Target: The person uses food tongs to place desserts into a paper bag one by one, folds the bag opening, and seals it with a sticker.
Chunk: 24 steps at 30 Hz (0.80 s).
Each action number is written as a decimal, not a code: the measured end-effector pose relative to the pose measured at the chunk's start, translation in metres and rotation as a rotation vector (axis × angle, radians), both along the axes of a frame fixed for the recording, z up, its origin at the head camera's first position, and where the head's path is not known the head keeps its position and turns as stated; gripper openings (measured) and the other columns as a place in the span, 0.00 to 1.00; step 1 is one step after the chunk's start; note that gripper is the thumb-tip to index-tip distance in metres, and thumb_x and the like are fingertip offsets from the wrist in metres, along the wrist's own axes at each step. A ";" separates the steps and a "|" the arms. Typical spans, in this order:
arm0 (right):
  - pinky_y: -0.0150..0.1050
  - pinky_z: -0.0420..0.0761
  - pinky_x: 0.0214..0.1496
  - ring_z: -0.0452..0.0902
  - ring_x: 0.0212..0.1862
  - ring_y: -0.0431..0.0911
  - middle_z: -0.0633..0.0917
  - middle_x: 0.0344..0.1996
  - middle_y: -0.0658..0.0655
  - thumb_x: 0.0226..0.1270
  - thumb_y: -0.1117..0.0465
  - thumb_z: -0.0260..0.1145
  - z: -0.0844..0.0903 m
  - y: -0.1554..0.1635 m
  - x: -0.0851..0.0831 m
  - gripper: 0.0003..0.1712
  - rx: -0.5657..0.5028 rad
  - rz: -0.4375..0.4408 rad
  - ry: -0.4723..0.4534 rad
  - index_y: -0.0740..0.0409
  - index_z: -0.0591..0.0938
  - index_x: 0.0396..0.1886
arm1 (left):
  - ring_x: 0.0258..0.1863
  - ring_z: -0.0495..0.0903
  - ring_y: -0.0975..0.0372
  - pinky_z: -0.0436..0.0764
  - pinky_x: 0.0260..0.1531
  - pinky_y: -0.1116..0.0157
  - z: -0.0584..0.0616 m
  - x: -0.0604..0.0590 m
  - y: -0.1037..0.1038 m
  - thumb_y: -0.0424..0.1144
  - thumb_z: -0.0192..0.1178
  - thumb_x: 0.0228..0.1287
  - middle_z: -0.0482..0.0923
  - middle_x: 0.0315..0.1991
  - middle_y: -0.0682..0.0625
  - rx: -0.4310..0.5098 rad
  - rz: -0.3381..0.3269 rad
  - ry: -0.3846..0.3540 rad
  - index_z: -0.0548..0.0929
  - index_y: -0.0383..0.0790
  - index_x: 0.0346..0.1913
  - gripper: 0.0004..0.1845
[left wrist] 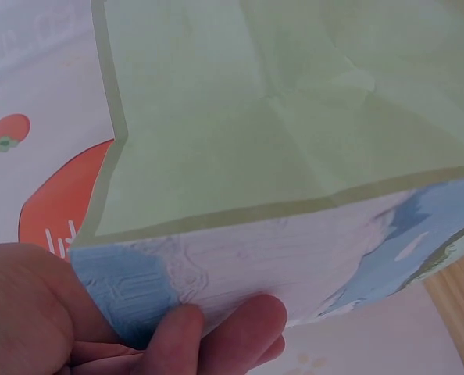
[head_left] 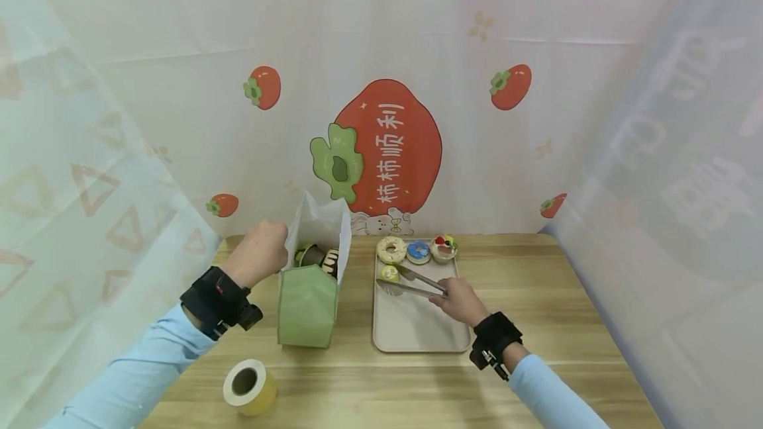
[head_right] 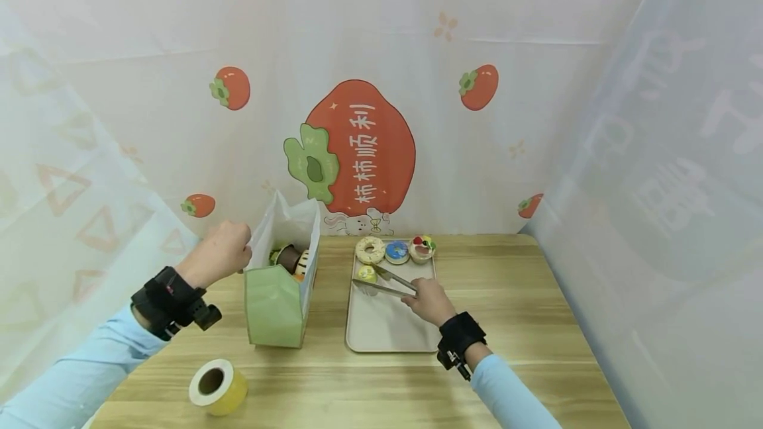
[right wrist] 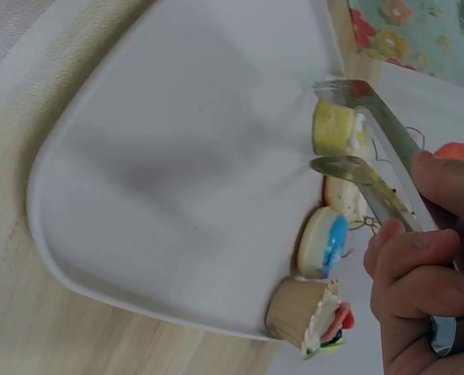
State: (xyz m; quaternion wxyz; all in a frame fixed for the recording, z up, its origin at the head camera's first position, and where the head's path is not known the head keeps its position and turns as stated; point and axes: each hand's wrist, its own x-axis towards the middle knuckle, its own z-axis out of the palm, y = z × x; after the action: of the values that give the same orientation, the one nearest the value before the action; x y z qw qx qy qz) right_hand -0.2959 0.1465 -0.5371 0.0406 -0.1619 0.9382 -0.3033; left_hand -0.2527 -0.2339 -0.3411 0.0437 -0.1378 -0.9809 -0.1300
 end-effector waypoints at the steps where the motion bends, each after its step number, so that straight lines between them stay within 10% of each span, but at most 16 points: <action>1: 0.30 0.59 0.20 0.61 0.17 0.39 0.69 0.14 0.46 0.62 0.61 0.71 -0.002 -0.001 0.001 0.09 0.015 0.004 0.019 0.59 0.82 0.26 | 0.15 0.65 0.61 0.64 0.16 0.67 -0.001 0.000 0.000 0.20 0.52 0.55 0.65 0.17 0.50 0.000 -0.002 0.002 0.74 0.33 0.23 0.08; 14: 0.31 0.62 0.23 0.63 0.19 0.39 0.72 0.15 0.46 0.63 0.62 0.71 -0.005 0.008 0.009 0.06 -0.031 -0.049 0.057 0.58 0.86 0.26 | 0.16 0.60 0.62 0.61 0.17 0.67 -0.006 0.002 -0.002 0.19 0.52 0.54 0.59 0.17 0.52 0.015 -0.032 0.047 0.72 0.34 0.21 0.10; 24: 0.29 0.58 0.21 0.58 0.18 0.34 0.72 0.20 0.47 0.67 0.58 0.67 0.062 0.028 0.030 0.14 -0.217 0.020 0.059 0.64 0.87 0.44 | 0.14 0.70 0.60 0.68 0.15 0.67 -0.004 -0.001 -0.011 0.19 0.52 0.53 0.71 0.17 0.46 0.014 -0.019 0.004 0.76 0.29 0.25 0.06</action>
State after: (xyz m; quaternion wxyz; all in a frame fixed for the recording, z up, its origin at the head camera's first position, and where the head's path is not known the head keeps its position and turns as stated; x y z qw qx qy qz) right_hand -0.2660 0.1750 -0.4755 -0.0016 -0.1834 0.8989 -0.3979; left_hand -0.2539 -0.2446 -0.3448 0.0455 -0.1470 -0.9785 -0.1370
